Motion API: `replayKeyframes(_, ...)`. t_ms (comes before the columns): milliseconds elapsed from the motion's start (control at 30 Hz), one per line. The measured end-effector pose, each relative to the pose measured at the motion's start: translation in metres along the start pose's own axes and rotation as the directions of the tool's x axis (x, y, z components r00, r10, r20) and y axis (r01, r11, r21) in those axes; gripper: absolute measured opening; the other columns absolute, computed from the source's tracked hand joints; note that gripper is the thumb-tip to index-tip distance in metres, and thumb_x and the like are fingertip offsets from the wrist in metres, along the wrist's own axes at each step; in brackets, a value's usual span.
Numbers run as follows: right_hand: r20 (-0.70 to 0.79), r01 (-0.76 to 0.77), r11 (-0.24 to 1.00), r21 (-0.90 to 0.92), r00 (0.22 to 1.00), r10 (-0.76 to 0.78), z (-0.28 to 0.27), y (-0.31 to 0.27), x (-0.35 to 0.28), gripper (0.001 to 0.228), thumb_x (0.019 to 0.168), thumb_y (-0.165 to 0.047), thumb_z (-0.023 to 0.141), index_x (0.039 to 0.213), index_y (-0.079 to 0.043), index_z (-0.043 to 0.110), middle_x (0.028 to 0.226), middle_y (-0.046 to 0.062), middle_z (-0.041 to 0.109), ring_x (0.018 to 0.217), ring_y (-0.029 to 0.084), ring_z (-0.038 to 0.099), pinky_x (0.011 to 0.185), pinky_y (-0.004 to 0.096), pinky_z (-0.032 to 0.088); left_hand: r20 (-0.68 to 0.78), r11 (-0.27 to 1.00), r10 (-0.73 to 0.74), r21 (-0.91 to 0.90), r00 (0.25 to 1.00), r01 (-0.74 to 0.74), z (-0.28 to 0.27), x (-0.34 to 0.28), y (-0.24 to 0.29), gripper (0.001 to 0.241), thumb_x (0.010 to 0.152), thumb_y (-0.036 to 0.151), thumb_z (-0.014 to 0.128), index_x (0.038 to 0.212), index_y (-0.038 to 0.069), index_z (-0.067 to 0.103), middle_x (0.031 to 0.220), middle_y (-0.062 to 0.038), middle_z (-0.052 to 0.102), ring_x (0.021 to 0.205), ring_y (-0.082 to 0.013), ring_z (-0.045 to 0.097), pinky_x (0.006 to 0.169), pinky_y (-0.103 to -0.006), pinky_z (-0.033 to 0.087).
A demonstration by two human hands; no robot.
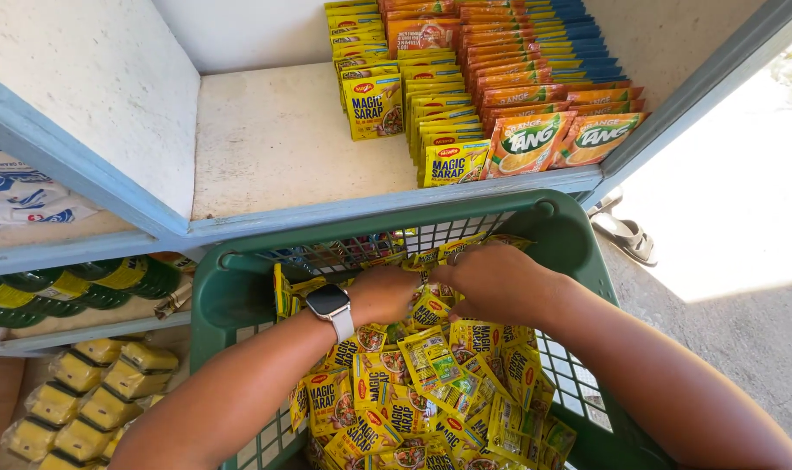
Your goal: Stocking seasoning and drink mix packets onto a store shelf from a plastic basket.
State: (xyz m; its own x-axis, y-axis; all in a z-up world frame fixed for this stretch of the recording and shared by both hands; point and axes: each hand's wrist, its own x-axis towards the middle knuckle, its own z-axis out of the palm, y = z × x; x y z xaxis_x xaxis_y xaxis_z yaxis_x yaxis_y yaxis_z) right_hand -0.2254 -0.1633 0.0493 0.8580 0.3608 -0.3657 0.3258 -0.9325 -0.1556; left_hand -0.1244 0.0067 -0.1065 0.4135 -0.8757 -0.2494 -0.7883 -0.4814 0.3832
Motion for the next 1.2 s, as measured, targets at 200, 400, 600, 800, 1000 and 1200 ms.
replayKeyframes(200, 0.002, 0.019, 1.0, 0.014, 1.0, -0.019, 0.001, -0.003, -0.001, 0.062, 0.076, -0.04, 0.082, 0.133, -0.021, 0.064, 0.091, 0.014, 0.072, 0.097, 0.037, 0.067, 0.082, 0.051, 0.052, 0.169, 0.993, 0.032, 0.109, 0.985, -0.051, -0.053, -0.024, 0.031, 0.035, 0.08, 0.012, 0.064, 0.115, 0.012, 0.07, 0.101, -0.019, 0.073, 0.095, -0.0399, 0.07, 0.083, -0.0528, 0.055)
replayKeyframes(400, -0.096, 0.046, 0.999, -0.001, 0.994, -0.046, 0.0, -0.002, 0.0, 0.047, 0.076, -0.043, 0.081, 0.112, -0.014, 0.07, 0.088, 0.014, 0.071, 0.094, 0.038, 0.067, 0.083, 0.051, 0.051, 0.05, 0.996, 0.063, -0.063, 0.997, -0.059, -0.113, -0.064, 0.04, 0.03, 0.081, 0.022, 0.072, 0.11, 0.014, 0.073, 0.103, -0.014, 0.074, 0.098, -0.0367, 0.07, 0.084, -0.0503, 0.054)
replayKeyframes(600, -0.163, 0.109, 0.98, 0.169, 0.983, -0.081, -0.006, -0.009, -0.003, 0.023, 0.086, -0.034, 0.071, 0.088, -0.011, 0.068, 0.081, 0.006, 0.073, 0.085, 0.034, 0.069, 0.073, 0.051, 0.051, 0.084, 0.981, 0.086, -0.179, 0.993, -0.07, -0.127, -0.078, 0.033, 0.03, 0.082, 0.027, 0.073, 0.109, 0.014, 0.073, 0.099, -0.013, 0.077, 0.094, -0.034, 0.072, 0.082, -0.0461, 0.055)
replayKeyframes(800, -0.219, 0.101, 0.975, 0.199, 0.974, -0.056, -0.009, -0.009, -0.006, 0.021, 0.084, -0.034, 0.072, 0.084, -0.013, 0.07, 0.074, 0.006, 0.072, 0.077, 0.033, 0.07, 0.067, 0.05, 0.051, 0.05, 0.976, 0.16, -0.159, 0.986, -0.15, -0.126, -0.081, 0.031, 0.038, 0.079, 0.033, 0.078, 0.111, 0.013, 0.071, 0.101, -0.014, 0.075, 0.095, -0.0369, 0.071, 0.082, -0.048, 0.054)
replayKeyframes(1000, -0.398, 0.126, 0.975, 0.183, 0.916, -0.044, -0.005, -0.003, -0.003, 0.021, 0.084, -0.032, 0.073, 0.082, -0.012, 0.069, 0.073, 0.006, 0.07, 0.074, 0.033, 0.07, 0.062, 0.05, 0.05, -0.047, 0.982, 0.164, -0.091, 0.985, -0.168, -0.129, -0.082, 0.031, 0.035, 0.081, 0.035, 0.078, 0.104, 0.01, 0.072, 0.096, -0.016, 0.075, 0.094, -0.0396, 0.07, 0.08, -0.051, 0.053)
replayKeyframes(1200, -0.758, 0.161, 0.983, -0.092, 0.628, -0.174, -0.028, 0.003, -0.003, 0.014, 0.084, -0.022, 0.075, 0.082, -0.011, 0.067, 0.076, 0.006, 0.065, 0.073, 0.033, 0.066, 0.063, 0.048, 0.051, -0.422, 0.986, 0.026, -0.141, 0.906, -0.094, -0.153, -0.096, 0.044, 0.028, 0.079, 0.03, 0.081, 0.099, 0.011, 0.077, 0.089, -0.016, 0.075, 0.087, -0.0394, 0.07, 0.072, -0.0479, 0.053)
